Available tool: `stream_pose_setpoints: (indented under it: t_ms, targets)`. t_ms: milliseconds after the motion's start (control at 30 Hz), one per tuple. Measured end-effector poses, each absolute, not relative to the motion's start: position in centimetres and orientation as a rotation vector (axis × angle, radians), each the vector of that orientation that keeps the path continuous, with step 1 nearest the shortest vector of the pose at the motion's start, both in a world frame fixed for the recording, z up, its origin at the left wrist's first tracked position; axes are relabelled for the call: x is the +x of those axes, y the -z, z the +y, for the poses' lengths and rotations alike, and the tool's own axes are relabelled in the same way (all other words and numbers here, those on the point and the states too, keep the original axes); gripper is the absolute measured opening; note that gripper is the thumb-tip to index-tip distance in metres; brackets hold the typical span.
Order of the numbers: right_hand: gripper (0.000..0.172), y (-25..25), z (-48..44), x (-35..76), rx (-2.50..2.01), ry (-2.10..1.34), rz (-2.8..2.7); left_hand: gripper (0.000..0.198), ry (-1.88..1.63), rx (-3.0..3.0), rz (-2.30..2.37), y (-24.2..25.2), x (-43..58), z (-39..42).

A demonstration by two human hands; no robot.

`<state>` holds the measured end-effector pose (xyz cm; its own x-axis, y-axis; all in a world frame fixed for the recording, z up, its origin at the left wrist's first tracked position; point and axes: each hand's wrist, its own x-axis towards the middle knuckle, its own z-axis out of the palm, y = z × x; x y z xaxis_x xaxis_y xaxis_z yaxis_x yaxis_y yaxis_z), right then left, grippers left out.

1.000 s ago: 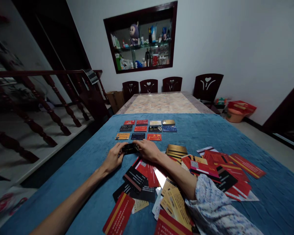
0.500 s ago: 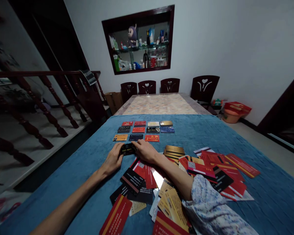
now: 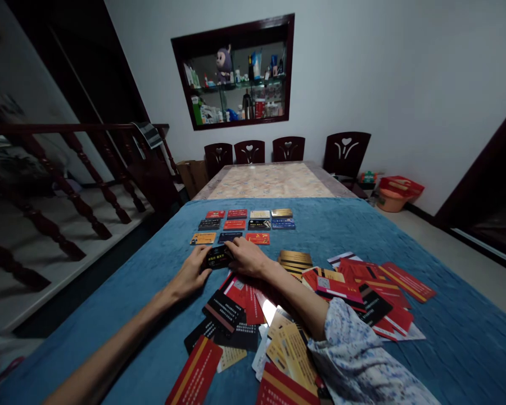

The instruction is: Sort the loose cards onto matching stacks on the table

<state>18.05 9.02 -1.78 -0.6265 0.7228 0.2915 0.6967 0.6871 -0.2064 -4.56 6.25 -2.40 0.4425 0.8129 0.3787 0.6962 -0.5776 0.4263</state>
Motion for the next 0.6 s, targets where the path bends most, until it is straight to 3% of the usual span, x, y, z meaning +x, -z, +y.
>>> stream_pose_setpoints:
  t_ms: [333, 600]
  targets:
    - [0.058, -0.7, 9.8, 19.1, -1.194, -0.012, -2.579, 0.057, -0.669, 2.589, 1.347, 0.7, -3.3, 8.3]
    - [0.043, -2.8, 12.2, 22.4, -1.18, 0.096, -2.649, 0.039, -0.35, 2.797, 1.444, -2.7, 1.1, 10.4]
